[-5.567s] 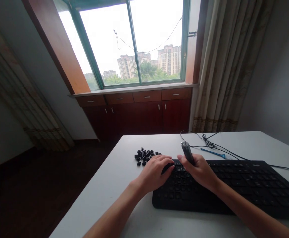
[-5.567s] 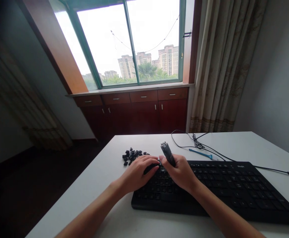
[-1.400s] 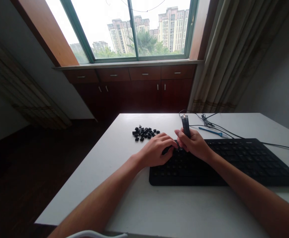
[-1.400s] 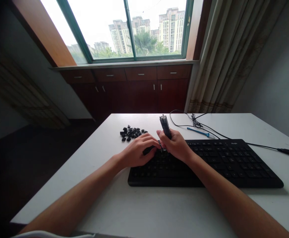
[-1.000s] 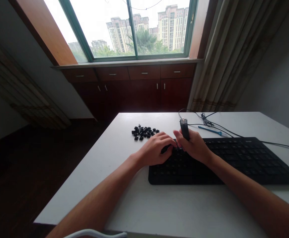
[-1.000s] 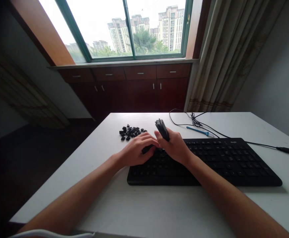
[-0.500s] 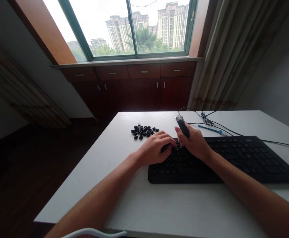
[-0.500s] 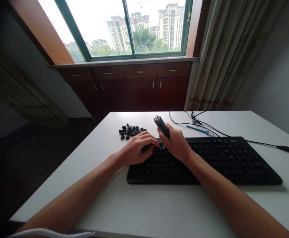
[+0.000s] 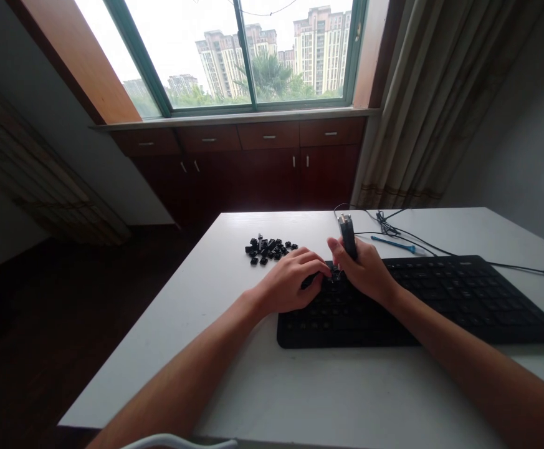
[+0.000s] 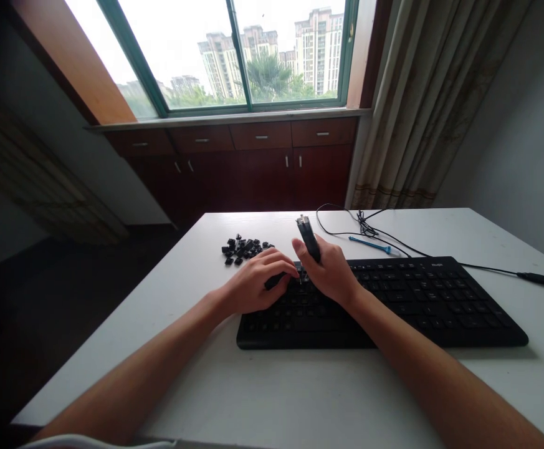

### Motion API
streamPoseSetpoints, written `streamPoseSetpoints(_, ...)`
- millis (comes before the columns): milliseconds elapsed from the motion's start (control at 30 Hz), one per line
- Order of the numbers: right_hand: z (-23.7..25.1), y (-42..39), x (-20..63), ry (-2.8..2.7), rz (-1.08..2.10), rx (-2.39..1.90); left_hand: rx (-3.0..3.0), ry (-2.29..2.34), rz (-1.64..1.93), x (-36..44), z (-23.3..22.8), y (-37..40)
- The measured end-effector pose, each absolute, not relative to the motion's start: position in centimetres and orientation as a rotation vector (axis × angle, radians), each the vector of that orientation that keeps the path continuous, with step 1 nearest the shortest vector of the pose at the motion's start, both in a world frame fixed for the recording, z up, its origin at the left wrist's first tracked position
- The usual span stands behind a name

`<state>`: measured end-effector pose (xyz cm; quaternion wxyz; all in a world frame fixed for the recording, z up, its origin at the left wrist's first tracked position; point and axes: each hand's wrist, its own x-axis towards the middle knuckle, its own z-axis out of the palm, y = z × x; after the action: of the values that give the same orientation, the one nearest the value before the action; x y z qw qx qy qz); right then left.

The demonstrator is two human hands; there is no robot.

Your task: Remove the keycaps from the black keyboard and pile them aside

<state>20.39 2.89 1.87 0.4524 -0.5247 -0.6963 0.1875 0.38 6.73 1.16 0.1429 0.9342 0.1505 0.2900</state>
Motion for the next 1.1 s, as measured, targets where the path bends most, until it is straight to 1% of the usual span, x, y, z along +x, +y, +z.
streamPoseSetpoints(400,1.95,2.87,20.48,-1.719,0.51,-1.301,2.733,0.52,0.821,0.44,1.28,6.54)
streamPoseSetpoints(800,1.73,2.92,20.95,-1.848,0.325,-1.393,2.733,0.522,0.792,0.4,1.31,6.58)
streamPoseSetpoints(967,1.61,3.11,21.01,-1.85,0.329,-1.415,2.728,0.521,0.797,0.42,1.23,6.63)
streamPoseSetpoints(1100,1.57,3.17,21.3,-1.903,0.263,-1.436,2.727,0.52,0.8,0.41,1.25,6.6)
